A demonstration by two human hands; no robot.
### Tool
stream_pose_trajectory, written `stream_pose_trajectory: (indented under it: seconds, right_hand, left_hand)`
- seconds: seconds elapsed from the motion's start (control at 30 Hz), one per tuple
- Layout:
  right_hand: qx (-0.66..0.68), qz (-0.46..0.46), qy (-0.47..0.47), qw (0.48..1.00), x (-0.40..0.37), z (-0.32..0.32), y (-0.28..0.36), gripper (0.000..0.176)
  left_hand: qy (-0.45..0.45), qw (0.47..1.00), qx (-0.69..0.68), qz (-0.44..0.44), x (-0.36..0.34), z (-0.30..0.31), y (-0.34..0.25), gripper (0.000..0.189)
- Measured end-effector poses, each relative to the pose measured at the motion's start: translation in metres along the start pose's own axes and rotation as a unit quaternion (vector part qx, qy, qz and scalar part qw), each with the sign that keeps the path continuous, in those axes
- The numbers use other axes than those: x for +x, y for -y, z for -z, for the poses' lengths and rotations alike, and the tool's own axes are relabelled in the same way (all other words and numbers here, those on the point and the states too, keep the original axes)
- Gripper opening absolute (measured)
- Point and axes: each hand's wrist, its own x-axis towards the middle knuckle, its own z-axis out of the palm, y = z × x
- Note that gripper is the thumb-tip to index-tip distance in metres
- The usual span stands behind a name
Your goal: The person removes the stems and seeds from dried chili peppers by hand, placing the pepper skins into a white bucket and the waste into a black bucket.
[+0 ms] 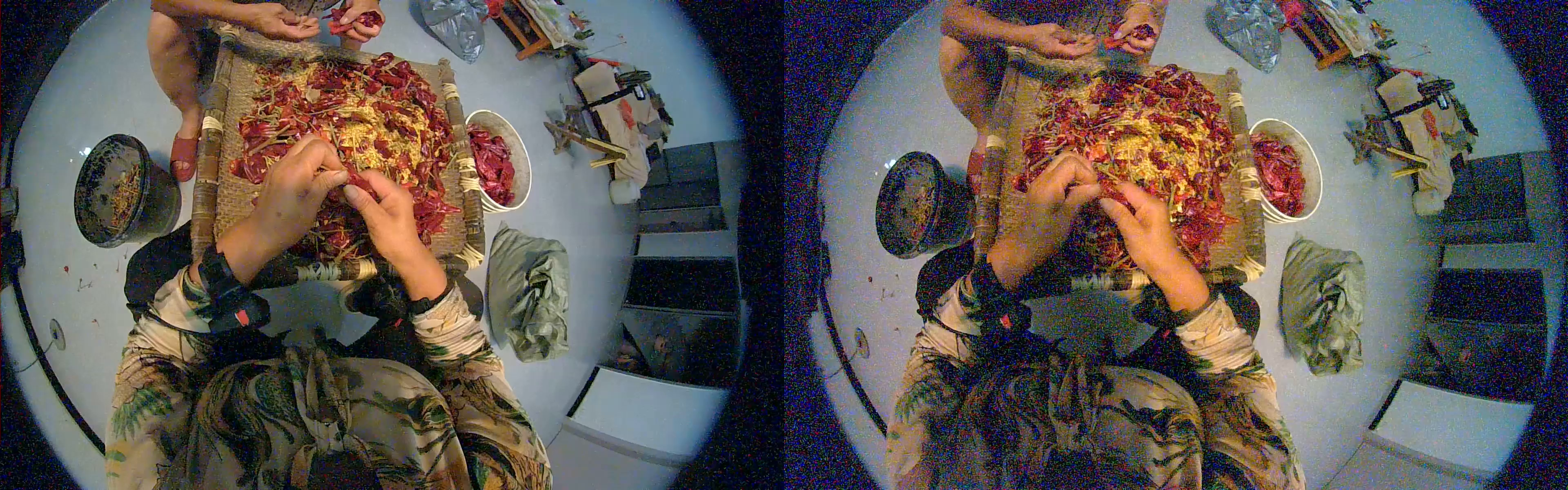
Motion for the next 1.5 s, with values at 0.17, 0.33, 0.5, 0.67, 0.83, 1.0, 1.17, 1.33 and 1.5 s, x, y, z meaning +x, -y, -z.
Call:
stream_pose_trajectory:
  seconds: [0.17, 0.33, 0.5, 0.67, 0.83, 1.0, 1.17, 1.33, 1.5]
  right_hand:
    - [-0.037, 0.054, -0.020, 0.998, -0.001, -0.004, 0.001, 0.018]
    - [-0.043, 0.055, -0.046, 0.996, -0.002, -0.006, 0.005, 0.019]
    - [-0.035, 0.052, -0.053, 0.997, -0.006, -0.007, 0.010, 0.018]
    - [-0.036, 0.055, -0.057, 0.996, -0.007, -0.004, 0.006, 0.020]
    - [-0.045, 0.057, -0.060, 0.996, -0.005, -0.001, -0.004, 0.022]
    - [-0.039, 0.041, -0.023, 0.998, -0.006, 0.003, 0.005, 0.020]
    - [-0.042, 0.053, -0.003, 0.998, -0.006, 0.007, 0.004, 0.020]
    - [-0.006, 0.042, 0.017, 0.999, -0.006, 0.011, 0.000, 0.021]
    - [0.035, 0.029, 0.032, 0.998, -0.005, 0.016, 0.000, 0.022]
  left_hand:
    - [0.045, 0.994, 0.097, 0.032, -0.004, 0.004, -0.009, 0.012]
    - [0.065, 0.993, 0.081, 0.048, -0.006, 0.005, -0.013, 0.014]
    - [0.031, 0.979, -0.066, 0.192, -0.007, 0.001, -0.016, 0.013]
    - [0.020, 0.960, -0.167, 0.224, -0.004, -0.001, -0.007, 0.009]
    - [0.036, 0.926, -0.260, 0.272, -0.004, 0.000, -0.004, 0.008]
    - [0.045, 0.836, -0.430, 0.339, -0.009, -0.002, 0.005, 0.010]
    - [0.073, 0.750, -0.529, 0.391, -0.008, 0.003, 0.005, 0.012]
    - [0.098, 0.683, -0.597, 0.409, -0.009, 0.003, 0.009, 0.011]
    - [0.122, 0.657, -0.665, 0.334, -0.005, 0.011, 0.012, 0.012]
